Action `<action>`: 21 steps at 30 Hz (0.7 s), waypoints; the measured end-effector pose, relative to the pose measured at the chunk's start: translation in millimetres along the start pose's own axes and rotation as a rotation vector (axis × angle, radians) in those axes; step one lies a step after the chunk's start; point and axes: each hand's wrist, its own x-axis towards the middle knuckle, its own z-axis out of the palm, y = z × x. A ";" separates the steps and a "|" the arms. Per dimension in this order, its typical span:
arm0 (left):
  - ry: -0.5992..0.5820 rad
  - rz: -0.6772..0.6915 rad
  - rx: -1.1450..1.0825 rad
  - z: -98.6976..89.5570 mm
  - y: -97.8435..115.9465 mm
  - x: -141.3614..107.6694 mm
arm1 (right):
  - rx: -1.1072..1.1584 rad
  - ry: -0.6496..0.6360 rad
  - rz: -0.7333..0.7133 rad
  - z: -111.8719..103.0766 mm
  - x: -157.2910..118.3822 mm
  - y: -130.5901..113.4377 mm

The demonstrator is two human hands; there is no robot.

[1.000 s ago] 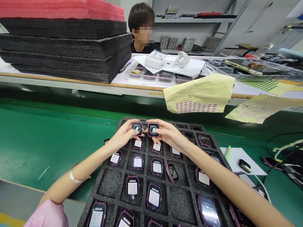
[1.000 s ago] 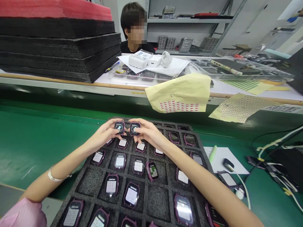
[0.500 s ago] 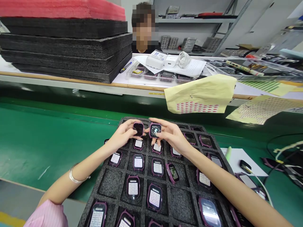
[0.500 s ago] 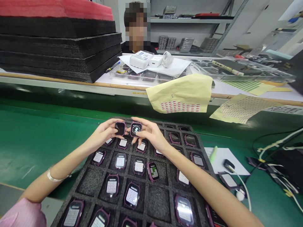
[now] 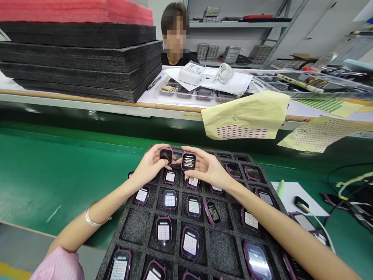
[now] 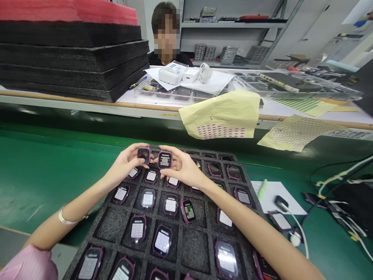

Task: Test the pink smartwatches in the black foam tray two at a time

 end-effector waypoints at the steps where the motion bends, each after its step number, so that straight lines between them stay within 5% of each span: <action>1: 0.019 0.008 -0.009 -0.8 0.7 0.2 | -0.085 -0.027 -0.013 -1.5 1.6 2.3; 7: 0.043 0.033 -0.037 -3.0 6.2 -0.4 | -0.808 -0.010 -0.099 -14.1 30.4 24.1; 13: 0.017 0.014 0.016 -0.1 2.8 -2.5 | -1.071 -0.042 -0.110 -16.6 46.3 27.9; 21: -0.009 0.159 0.296 0.1 -9.8 -0.9 | -1.174 0.106 0.039 -37.2 20.0 25.4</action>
